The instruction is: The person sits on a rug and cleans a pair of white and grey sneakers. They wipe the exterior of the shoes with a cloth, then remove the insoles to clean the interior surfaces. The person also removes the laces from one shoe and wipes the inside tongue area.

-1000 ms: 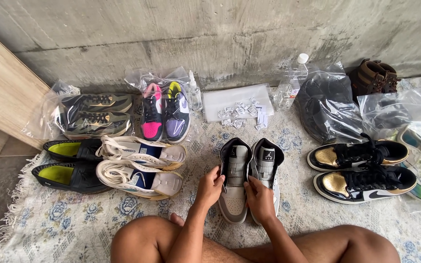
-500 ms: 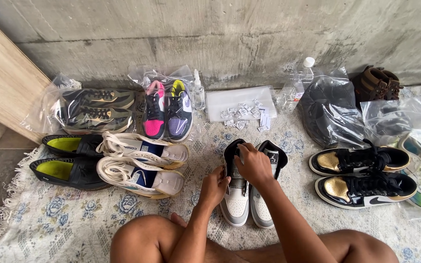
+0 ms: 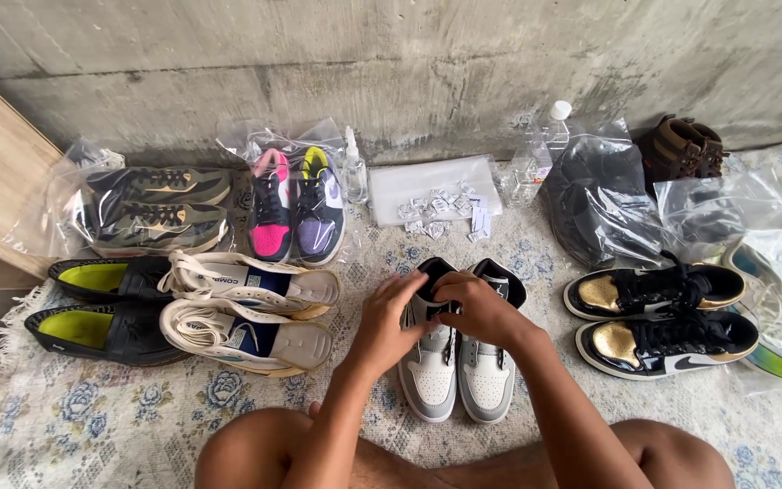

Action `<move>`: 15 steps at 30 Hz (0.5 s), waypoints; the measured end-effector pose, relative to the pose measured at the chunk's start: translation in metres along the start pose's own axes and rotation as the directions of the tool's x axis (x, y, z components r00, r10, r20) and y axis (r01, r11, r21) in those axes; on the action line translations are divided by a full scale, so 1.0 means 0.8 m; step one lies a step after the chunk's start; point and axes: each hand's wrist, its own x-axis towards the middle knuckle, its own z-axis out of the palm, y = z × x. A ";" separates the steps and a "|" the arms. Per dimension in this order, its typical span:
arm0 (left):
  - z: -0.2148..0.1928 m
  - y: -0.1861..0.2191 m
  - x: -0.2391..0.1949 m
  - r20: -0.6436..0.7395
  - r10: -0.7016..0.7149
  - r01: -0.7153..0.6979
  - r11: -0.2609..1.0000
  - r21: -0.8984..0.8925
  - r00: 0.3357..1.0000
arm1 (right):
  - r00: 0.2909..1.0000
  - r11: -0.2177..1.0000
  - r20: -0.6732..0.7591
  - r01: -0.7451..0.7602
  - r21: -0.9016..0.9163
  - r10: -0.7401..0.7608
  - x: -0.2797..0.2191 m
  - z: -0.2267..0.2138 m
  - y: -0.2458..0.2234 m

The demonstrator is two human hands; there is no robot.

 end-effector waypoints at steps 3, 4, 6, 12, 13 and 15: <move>0.033 -0.069 0.025 0.028 0.129 -0.132 0.948 0.288 0.991 | 0.995 0.993 -0.023 0.095 -0.070 -0.097 -0.004 0.006 0.012; 0.025 -0.067 0.027 0.022 0.127 -0.128 0.949 0.288 0.992 | 0.995 0.992 -0.018 0.100 -0.073 -0.101 -0.005 0.002 0.010; 0.010 -0.063 0.032 0.030 0.086 -0.090 0.980 0.177 0.996 | 0.998 0.998 -0.009 -0.066 0.021 0.066 -0.008 -0.006 0.007; -0.010 -0.042 0.021 0.013 0.151 -0.151 0.989 0.003 0.988 | 0.990 0.992 -0.105 -0.089 0.092 0.099 -0.004 0.014 0.050; -0.008 -0.059 0.035 0.015 0.157 -0.157 0.988 0.003 0.987 | 0.989 0.992 -0.112 -0.090 0.090 0.100 0.001 0.010 0.055; 0.006 -0.094 0.046 0.092 0.133 -0.140 0.988 0.072 0.987 | 0.989 0.989 -0.117 -0.076 0.125 0.091 -0.002 0.012 0.064</move>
